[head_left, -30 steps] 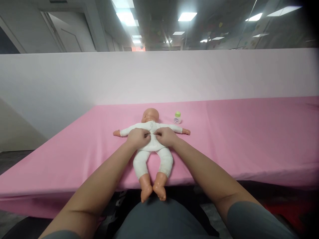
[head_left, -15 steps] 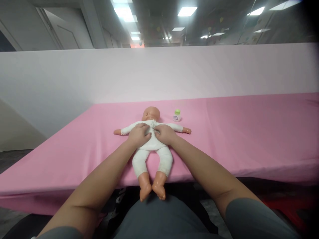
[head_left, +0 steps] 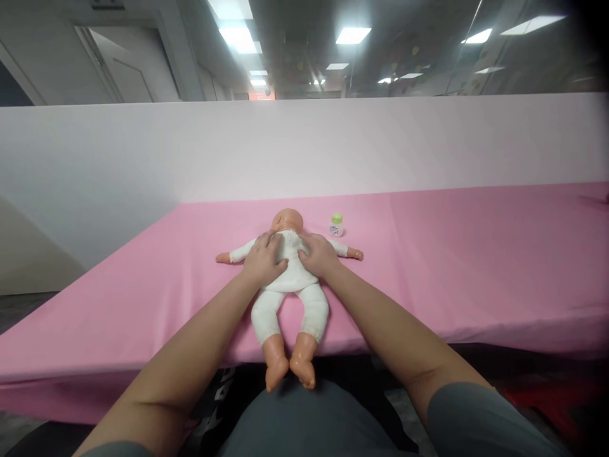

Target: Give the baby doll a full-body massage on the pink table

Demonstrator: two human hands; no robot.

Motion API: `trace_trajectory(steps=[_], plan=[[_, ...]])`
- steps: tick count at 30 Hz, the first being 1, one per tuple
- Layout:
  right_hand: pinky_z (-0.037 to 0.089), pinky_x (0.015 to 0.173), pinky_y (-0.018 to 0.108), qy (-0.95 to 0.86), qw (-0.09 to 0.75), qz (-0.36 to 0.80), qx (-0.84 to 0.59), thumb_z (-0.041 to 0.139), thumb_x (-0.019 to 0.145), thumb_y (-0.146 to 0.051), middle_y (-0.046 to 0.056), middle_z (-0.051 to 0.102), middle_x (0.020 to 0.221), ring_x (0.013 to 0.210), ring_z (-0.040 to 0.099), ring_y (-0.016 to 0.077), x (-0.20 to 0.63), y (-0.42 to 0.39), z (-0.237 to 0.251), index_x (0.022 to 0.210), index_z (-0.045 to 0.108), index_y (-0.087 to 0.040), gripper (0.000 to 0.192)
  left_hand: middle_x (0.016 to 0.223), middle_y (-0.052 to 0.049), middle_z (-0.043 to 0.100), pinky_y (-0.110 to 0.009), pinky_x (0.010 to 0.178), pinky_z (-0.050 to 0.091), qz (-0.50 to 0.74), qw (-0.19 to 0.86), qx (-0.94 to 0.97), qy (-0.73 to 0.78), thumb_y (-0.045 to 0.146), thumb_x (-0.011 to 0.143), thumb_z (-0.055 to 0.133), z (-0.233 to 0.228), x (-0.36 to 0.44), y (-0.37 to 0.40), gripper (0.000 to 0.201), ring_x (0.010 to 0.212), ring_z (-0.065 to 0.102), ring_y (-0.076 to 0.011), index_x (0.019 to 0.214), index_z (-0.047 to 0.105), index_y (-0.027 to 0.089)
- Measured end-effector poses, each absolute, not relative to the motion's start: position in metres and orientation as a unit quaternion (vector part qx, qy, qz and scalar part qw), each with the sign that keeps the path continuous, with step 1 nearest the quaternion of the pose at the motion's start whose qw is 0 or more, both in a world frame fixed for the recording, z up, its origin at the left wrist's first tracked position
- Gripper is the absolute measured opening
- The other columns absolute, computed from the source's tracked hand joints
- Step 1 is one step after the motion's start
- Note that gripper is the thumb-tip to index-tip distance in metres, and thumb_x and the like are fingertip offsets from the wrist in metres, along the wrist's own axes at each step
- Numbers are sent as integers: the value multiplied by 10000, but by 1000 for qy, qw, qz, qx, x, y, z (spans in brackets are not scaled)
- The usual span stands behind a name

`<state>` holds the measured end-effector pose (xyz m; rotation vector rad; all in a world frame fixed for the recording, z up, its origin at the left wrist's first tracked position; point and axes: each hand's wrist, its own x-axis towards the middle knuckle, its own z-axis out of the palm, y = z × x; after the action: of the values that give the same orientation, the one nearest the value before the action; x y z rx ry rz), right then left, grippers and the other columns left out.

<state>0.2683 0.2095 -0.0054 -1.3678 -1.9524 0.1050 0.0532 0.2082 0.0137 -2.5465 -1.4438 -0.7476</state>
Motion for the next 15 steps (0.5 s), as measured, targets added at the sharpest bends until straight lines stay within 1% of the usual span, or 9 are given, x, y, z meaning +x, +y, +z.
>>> trace_trajectory(steps=[2,6,8,10,12,15], plan=[[390,1202,402,-780,337,57,-525,607,911,-233,135,628,1485,1388,556,283,269,211,-4,1459,607,-126,559,1628,-151,444,-500,1230,354,-220,25,-850,-478,407,888,609,13,52,212,703,1493,420,-347,1536,479,168],[431,1164,409,-815,265,85,-508,571,911,-214,123,671,1439,1330,614,291,268,211,1,1421,652,-154,519,1548,-138,549,-483,1194,402,-194,-18,-848,-494,456,884,606,11,49,222,695,1418,521,-348,1515,530,175],[448,1144,424,-822,256,85,-502,566,909,-217,121,686,1415,1302,632,299,268,210,2,1404,667,-168,508,1491,-146,595,-488,1172,423,-188,-23,-844,-501,469,861,632,11,47,224,704,1373,562,-357,1496,552,175],[443,1151,431,-820,266,83,-500,565,903,-218,128,681,1420,1309,624,301,268,210,0,1401,666,-160,511,1475,-160,600,-498,1158,433,-190,-26,-843,-503,461,842,651,12,47,224,723,1372,559,-367,1496,545,171],[413,1184,438,-811,293,75,-501,577,893,-227,141,651,1454,1348,587,301,267,212,-5,1429,636,-143,546,1552,-180,526,-517,1183,406,-202,-24,-844,-497,440,830,666,12,48,222,784,1439,491,-380,1539,487,158],[326,1251,460,-796,333,62,-501,599,870,-236,171,522,1580,1466,465,308,266,217,-14,1548,494,-105,698,1707,-185,308,-535,1250,315,-216,-30,-849,-481,408,825,675,11,48,223,913,1564,312,-384,1633,336,150]])
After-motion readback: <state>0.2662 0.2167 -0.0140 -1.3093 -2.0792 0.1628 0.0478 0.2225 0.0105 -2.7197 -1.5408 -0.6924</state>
